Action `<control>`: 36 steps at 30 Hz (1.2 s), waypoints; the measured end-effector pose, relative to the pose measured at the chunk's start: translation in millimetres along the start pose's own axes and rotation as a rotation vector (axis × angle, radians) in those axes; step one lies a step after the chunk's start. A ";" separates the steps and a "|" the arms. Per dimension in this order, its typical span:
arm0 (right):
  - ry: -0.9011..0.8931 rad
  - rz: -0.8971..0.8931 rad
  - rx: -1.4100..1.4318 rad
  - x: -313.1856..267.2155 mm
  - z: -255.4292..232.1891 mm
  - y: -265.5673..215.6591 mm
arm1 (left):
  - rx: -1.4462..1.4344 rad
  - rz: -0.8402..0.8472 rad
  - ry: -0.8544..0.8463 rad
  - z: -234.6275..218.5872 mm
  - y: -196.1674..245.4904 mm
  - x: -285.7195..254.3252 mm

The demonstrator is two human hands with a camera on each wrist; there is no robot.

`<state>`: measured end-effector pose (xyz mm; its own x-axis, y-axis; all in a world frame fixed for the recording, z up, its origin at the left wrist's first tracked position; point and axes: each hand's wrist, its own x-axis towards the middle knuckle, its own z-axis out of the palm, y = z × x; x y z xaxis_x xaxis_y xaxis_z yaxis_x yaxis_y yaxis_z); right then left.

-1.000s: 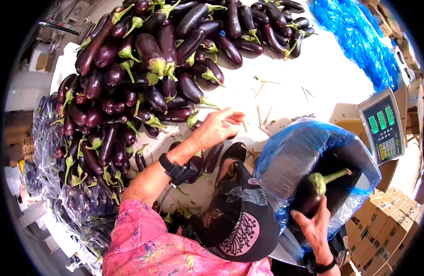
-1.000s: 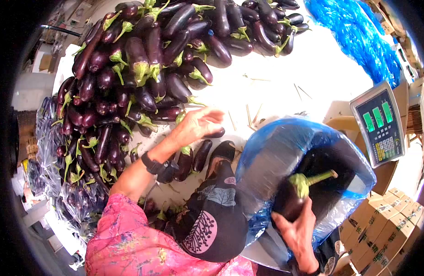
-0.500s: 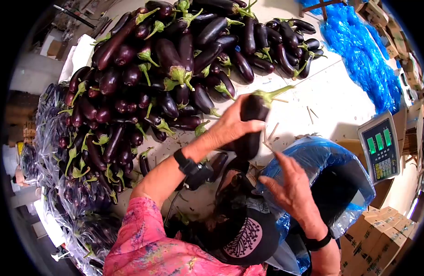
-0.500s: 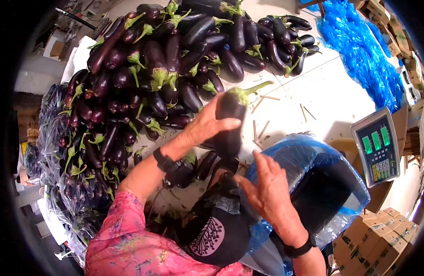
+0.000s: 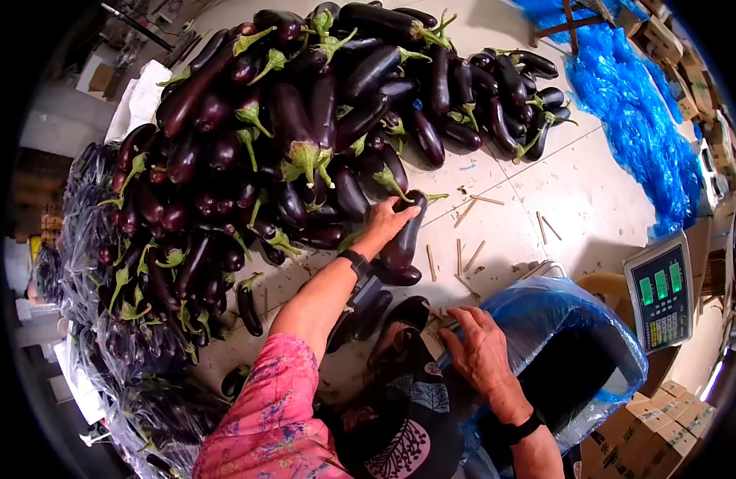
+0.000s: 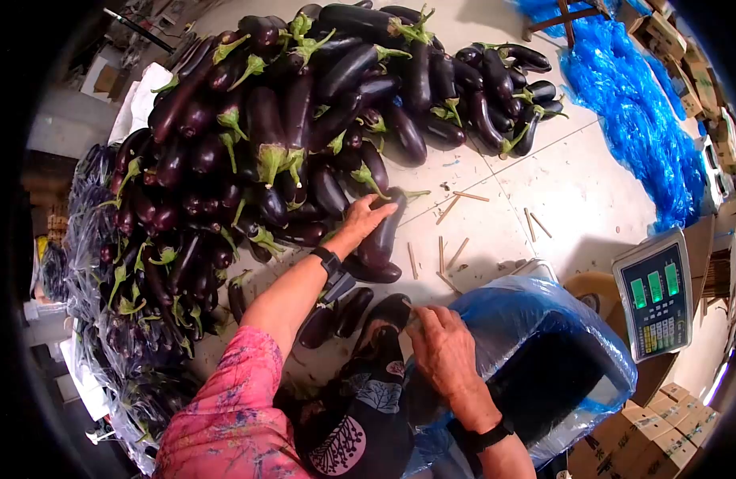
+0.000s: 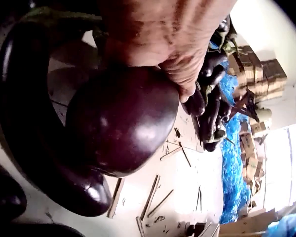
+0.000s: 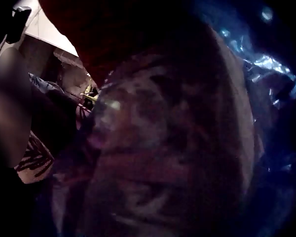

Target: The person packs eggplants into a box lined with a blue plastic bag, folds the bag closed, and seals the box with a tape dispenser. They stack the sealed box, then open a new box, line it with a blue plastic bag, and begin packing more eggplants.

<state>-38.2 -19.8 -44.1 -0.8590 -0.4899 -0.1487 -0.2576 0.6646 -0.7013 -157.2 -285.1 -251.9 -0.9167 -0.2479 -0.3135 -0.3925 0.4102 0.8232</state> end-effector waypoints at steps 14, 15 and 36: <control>0.006 0.003 0.118 -2.8 -1.9 -4.3 | -1.429 -0.045 -0.016 -134.3 64.8 -47.9; 0.021 -0.001 0.152 -4.6 -3.5 -2.8 | -1.565 -0.034 -0.083 -137.8 61.1 -44.5; 0.055 0.114 0.379 -32.7 -32.1 -23.8 | -1.292 -0.094 -0.371 -122.5 58.8 -170.0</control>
<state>-18.2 -1.4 -0.2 -0.8979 -0.3871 -0.2097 0.0131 0.4528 -0.8915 -15.2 -326.3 -92.2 -0.9373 0.1050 -0.3324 -0.2911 -0.7603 0.5807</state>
